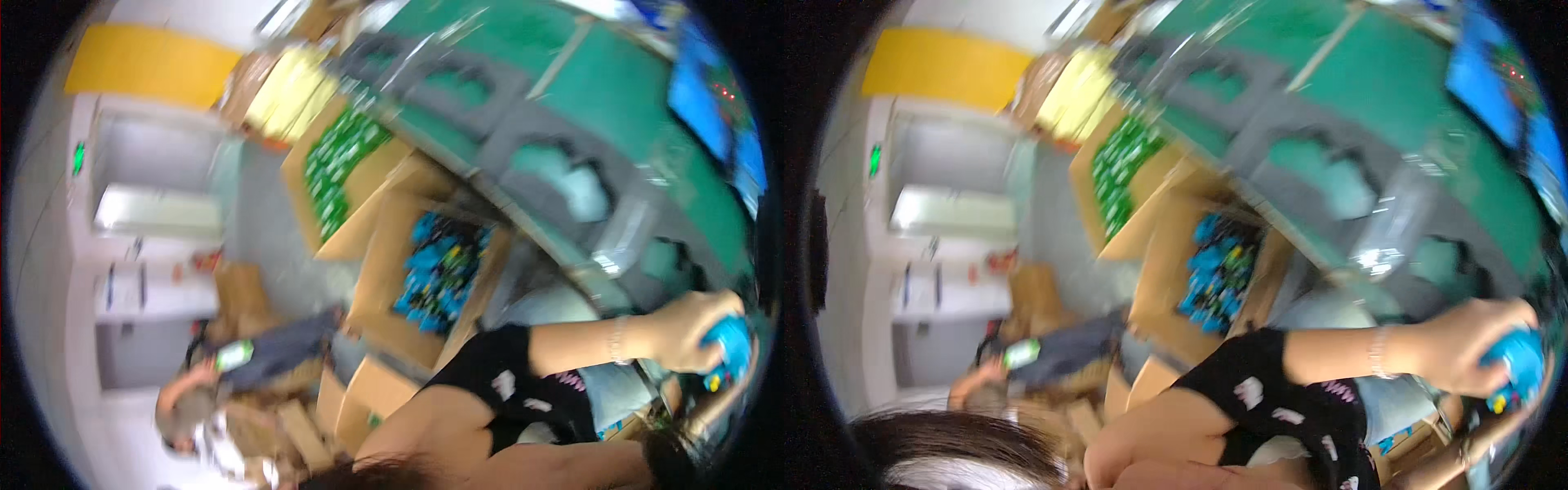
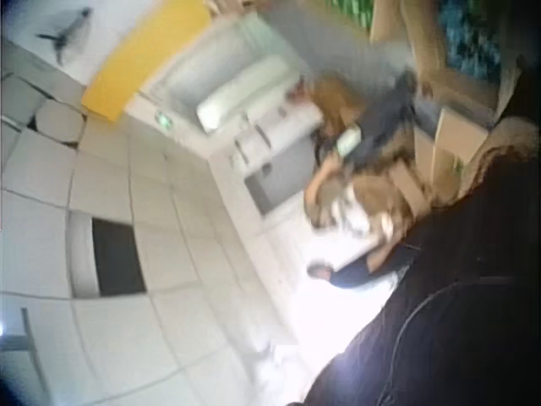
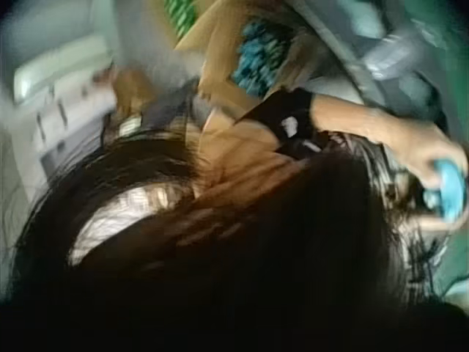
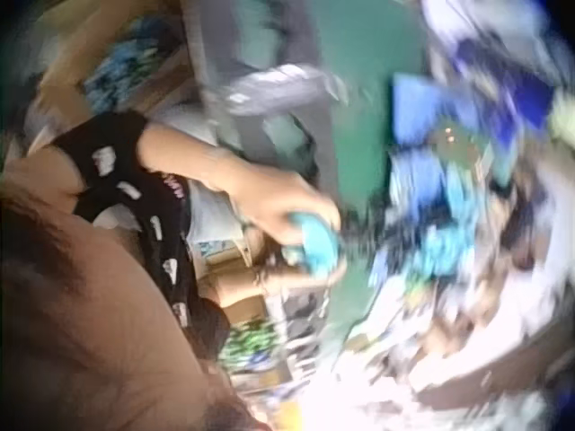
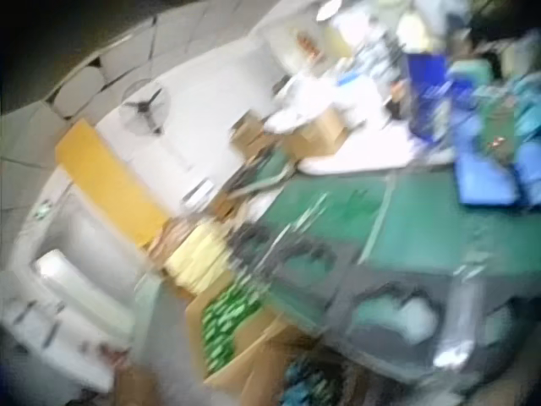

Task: The person tests game controllers by plugging each cable into a test board, pressing the buttons and joysticks, and unplugging the cable before placing the controller aside.

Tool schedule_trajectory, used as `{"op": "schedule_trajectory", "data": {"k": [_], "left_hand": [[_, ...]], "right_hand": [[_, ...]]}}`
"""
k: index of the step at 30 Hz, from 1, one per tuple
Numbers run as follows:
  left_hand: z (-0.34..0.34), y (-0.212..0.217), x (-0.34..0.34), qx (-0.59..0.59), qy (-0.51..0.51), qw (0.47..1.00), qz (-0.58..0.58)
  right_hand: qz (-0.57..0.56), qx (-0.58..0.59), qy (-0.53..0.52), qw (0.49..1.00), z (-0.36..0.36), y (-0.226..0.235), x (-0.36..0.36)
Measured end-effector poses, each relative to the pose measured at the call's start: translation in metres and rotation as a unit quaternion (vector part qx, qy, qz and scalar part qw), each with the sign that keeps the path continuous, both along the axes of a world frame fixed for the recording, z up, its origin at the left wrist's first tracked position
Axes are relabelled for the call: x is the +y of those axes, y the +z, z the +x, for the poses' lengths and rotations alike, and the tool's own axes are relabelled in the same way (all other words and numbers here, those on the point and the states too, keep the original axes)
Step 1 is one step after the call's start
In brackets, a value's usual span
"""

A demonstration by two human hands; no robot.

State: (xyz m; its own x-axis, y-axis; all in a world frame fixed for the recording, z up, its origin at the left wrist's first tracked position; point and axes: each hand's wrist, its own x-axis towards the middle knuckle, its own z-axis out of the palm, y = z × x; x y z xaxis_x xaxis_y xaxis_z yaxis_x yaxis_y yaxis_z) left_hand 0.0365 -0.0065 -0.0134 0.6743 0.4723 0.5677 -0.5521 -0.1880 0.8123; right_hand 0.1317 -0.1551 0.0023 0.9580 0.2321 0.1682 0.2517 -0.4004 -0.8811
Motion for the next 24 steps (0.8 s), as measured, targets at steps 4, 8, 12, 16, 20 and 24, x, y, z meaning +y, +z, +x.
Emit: {"op": "schedule_trajectory", "data": {"k": [4, 8, 12, 16, 20, 24], "left_hand": [[-0.014, 0.008, 0.002, 0.095, -0.05, 0.992, -0.07], [-0.016, 0.009, 0.0, 0.15, -0.162, 0.97, -0.104], [-0.017, 0.011, -0.004, 0.121, -0.117, 0.986, -0.016], [-0.013, 0.013, -0.006, 0.126, -0.118, 0.983, -0.058], [-0.012, 0.013, -0.011, 0.136, -0.091, 0.984, -0.065], [-0.011, 0.01, -0.01, 0.129, -0.119, 0.979, -0.105]], "right_hand": [[-0.092, -0.058, 0.09, 0.99, 0.007, 0.024, -0.025], [-0.049, -0.175, 0.208, 0.961, 0.04, 0.062, -0.021], [-0.18, -0.252, 0.198, 0.93, 0.097, 0.064, 0.028], [-0.375, -0.338, 0.162, 0.848, 0.119, 0.037, 0.069], [-0.362, -0.349, 0.087, 0.86, 0.118, 0.014, 0.085], [-0.378, -0.332, 0.094, 0.859, 0.121, 0.008, 0.083]]}}
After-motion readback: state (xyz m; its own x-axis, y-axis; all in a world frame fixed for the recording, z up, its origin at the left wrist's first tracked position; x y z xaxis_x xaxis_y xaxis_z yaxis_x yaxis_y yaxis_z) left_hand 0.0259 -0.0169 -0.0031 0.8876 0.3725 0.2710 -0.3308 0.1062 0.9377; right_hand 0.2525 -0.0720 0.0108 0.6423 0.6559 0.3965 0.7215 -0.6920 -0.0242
